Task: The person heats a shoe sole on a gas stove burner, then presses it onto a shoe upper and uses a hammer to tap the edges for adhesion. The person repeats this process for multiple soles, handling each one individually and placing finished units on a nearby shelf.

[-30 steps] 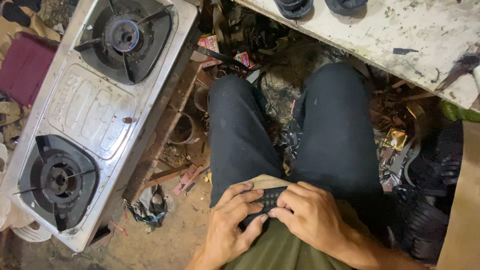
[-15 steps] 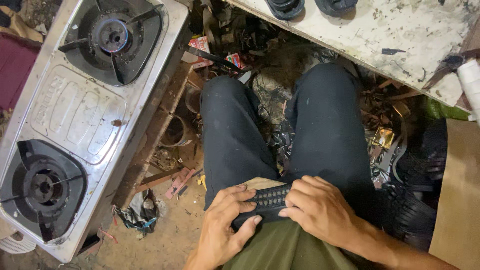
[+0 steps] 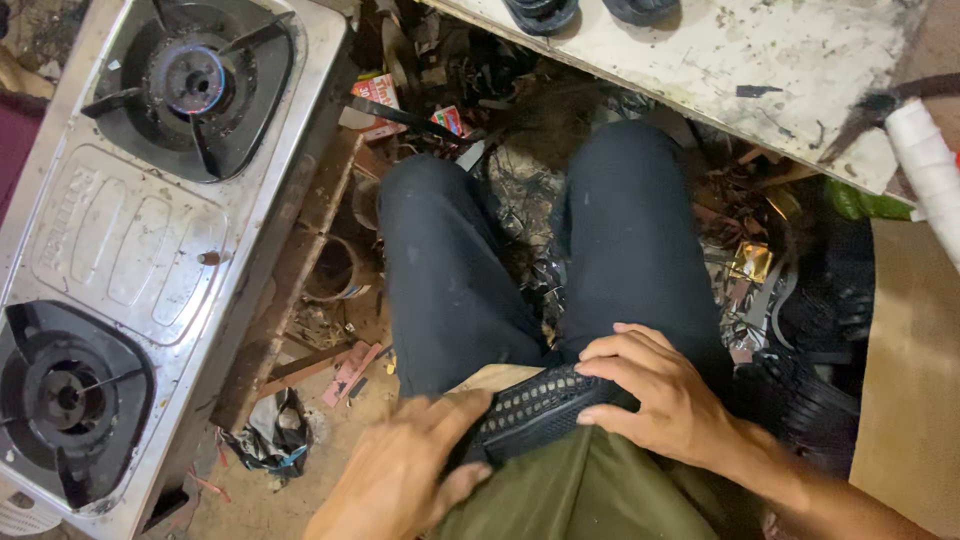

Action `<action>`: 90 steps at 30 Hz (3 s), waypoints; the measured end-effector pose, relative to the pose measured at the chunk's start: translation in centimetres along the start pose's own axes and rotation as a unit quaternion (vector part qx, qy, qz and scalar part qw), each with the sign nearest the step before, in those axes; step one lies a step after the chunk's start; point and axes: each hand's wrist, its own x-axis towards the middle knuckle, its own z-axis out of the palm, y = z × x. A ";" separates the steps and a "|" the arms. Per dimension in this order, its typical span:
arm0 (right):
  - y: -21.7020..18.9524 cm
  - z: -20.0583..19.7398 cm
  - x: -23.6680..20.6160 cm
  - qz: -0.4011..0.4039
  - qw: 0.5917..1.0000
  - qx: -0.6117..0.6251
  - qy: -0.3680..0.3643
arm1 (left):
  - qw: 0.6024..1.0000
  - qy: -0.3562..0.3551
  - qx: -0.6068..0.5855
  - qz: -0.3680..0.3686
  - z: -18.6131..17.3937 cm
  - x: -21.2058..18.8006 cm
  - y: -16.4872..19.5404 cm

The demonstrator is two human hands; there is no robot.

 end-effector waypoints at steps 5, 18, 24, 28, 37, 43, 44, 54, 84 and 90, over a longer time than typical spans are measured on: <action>-0.1 0.6 -1.6 0.012 1.000 -0.010 0.007 | 0.973 0.125 0.086 0.173 2.5 5.7 2.8; 0.0 0.3 -3.4 0.150 0.984 0.101 -0.008 | 0.960 0.158 0.045 0.227 4.9 6.5 2.8; 0.3 0.3 -3.5 0.212 0.959 0.183 -0.040 | 0.956 0.162 0.054 0.240 5.2 6.3 2.2; 0.7 -0.1 -4.1 0.216 0.949 0.224 -0.042 | 0.944 0.187 0.057 0.265 5.6 5.9 2.0; 1.7 0.6 -7.3 0.177 0.938 0.297 0.016 | 0.937 0.208 0.074 0.271 6.0 4.8 1.9; 0.5 2.2 -5.1 0.239 0.766 0.588 0.098 | 0.940 0.223 -0.058 0.250 4.4 5.2 1.5; 0.1 2.2 -4.3 0.231 0.712 0.653 0.114 | 0.920 0.292 -0.158 0.209 4.5 5.2 1.7; -0.8 -2.3 -1.5 0.182 0.961 0.164 -0.131 | 0.910 0.152 -0.364 0.125 2.3 1.4 -3.5; -2.5 2.0 -2.5 -0.010 0.999 -0.041 0.027 | 0.982 0.135 -0.019 0.134 4.1 4.6 -0.9; -2.5 2.3 -2.0 -0.011 0.999 -0.017 0.031 | 0.971 0.162 0.005 0.173 4.2 4.6 -1.0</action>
